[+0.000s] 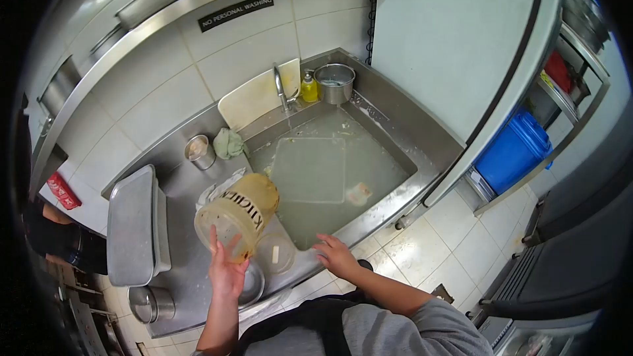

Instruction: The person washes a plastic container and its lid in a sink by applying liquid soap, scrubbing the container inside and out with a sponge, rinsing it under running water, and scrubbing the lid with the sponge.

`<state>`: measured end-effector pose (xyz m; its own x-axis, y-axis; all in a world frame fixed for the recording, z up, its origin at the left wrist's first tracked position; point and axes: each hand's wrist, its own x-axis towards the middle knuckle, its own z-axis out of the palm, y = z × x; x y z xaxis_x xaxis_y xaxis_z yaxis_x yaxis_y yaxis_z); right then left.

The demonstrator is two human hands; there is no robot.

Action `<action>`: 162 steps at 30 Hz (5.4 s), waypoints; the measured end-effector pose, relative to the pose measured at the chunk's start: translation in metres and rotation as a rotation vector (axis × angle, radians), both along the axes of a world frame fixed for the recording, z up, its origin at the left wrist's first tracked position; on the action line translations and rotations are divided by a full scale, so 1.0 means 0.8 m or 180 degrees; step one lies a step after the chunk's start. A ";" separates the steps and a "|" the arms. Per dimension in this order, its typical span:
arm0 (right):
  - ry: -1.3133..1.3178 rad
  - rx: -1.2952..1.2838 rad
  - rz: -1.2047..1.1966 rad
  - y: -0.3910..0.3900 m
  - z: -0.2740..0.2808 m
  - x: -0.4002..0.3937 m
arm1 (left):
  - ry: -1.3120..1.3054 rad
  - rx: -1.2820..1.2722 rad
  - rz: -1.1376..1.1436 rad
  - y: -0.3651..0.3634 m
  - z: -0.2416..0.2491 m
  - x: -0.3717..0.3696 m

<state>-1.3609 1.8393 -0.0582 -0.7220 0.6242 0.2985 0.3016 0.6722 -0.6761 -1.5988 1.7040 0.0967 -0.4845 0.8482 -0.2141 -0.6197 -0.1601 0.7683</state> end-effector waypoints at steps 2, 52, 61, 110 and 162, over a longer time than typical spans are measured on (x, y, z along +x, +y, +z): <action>-0.0032 -0.0070 -0.0077 0.032 -0.007 0.033 | -0.0018 -0.0161 0.0116 0.021 -0.015 -0.003; 0.3883 -0.5161 -0.1477 0.688 -0.080 -0.192 | -0.0094 -0.1316 0.3156 0.081 0.006 0.205; 0.3832 -0.4904 -0.1191 0.714 -0.037 -0.180 | 0.0115 -0.1187 0.2944 0.080 -0.008 0.203; 0.0041 -0.2935 0.1773 0.531 0.123 -0.317 | 0.1113 -0.0760 0.0986 0.500 -0.162 -0.041; 0.0796 -0.4941 -0.0131 0.531 -0.061 -0.267 | 0.0955 -0.0574 -0.0123 0.488 -0.067 -0.071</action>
<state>-1.5742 2.2644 -0.1070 -0.7298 0.4403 -0.5230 0.0807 -0.7042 -0.7054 -1.6556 2.0946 0.0432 -0.5169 0.8286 -0.2152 -0.3651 0.0140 0.9309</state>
